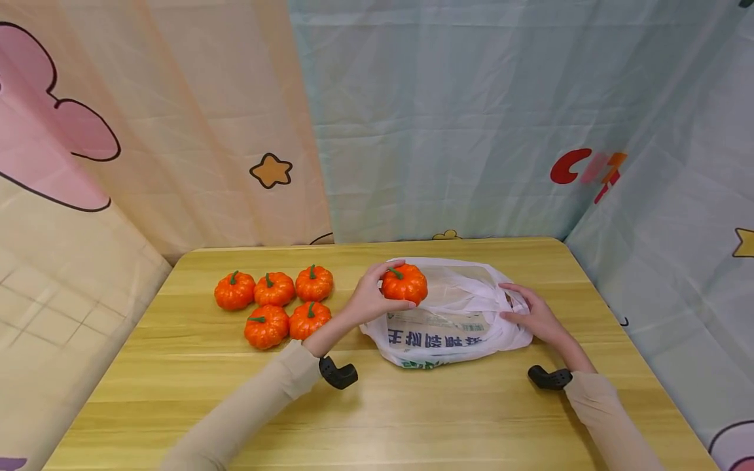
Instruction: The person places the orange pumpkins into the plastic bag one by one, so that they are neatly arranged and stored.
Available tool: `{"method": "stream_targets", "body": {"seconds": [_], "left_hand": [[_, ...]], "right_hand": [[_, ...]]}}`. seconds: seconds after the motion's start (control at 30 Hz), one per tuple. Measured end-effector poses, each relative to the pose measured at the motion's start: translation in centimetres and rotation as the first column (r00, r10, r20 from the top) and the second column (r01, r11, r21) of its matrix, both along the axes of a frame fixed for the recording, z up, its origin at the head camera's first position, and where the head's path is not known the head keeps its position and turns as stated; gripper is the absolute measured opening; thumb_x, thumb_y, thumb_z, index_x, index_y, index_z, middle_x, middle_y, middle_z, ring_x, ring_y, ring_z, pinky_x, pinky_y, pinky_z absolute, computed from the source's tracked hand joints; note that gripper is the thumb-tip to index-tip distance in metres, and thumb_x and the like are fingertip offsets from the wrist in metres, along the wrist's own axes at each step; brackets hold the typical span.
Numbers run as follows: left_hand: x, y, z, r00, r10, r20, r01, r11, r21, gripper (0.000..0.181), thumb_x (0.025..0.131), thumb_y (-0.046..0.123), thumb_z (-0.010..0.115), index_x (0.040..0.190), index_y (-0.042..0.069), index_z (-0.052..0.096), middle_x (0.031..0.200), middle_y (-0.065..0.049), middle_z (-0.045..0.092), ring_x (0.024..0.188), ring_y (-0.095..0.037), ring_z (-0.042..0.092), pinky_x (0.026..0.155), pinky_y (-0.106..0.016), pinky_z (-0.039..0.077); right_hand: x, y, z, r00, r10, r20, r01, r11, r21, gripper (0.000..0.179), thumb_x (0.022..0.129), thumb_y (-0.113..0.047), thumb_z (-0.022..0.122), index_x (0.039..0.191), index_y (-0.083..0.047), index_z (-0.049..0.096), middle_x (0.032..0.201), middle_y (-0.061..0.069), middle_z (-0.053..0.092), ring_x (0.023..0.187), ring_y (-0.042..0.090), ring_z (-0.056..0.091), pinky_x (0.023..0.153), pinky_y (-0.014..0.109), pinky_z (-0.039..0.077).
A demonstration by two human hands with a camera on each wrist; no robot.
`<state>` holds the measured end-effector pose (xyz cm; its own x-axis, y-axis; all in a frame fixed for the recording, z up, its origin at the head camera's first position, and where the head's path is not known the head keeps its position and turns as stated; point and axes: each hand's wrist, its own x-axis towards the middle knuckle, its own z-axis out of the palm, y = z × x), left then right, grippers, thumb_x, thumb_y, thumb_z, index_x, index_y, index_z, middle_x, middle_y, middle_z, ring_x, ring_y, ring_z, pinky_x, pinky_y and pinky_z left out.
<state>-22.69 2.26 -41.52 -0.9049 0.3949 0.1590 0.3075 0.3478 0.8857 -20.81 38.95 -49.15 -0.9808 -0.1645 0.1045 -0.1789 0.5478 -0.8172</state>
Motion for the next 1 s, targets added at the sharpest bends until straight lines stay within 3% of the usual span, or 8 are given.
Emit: {"method": "stream_targets", "body": {"seconds": [0.37,0.73,1.0], "left_hand": [[-0.5,4.4,-1.1,0.999,0.027,0.032,-0.027,1.000,0.007,0.076,0.071,0.024,0.085,0.139,0.018,0.050,0.138,-0.011,0.045,0.121,-0.027,0.050,0.099,-0.037,0.049],[-0.9,8.5,-3.1,0.992,0.125,0.013,-0.125,0.992,-0.037,0.075,0.069,0.025,0.086,0.137,0.019,0.053,0.135,-0.007,0.049,0.119,-0.022,0.050,0.096,-0.033,0.050],[-1.4,10.5,-3.7,0.993,0.119,0.006,-0.119,0.992,-0.038,0.075,0.070,0.026,0.086,0.137,0.022,0.052,0.134,-0.003,0.050,0.118,-0.020,0.051,0.096,-0.032,0.050]], "right_hand": [[0.1,-0.2,0.3,1.000,0.005,-0.002,-0.005,1.000,-0.002,0.063,0.087,-0.013,0.069,0.142,-0.002,0.040,0.145,0.032,0.032,0.134,0.047,0.023,0.106,0.070,0.017],[0.1,-0.4,0.1,1.000,0.012,0.008,-0.012,1.000,-0.016,0.064,0.086,-0.012,0.071,0.141,0.000,0.041,0.145,0.033,0.032,0.133,0.052,0.021,0.104,0.072,0.016],[0.1,-0.3,0.3,1.000,0.003,0.014,-0.003,1.000,-0.022,0.064,0.085,-0.011,0.071,0.140,0.001,0.040,0.146,0.033,0.031,0.134,0.052,0.022,0.105,0.073,0.015]]}}
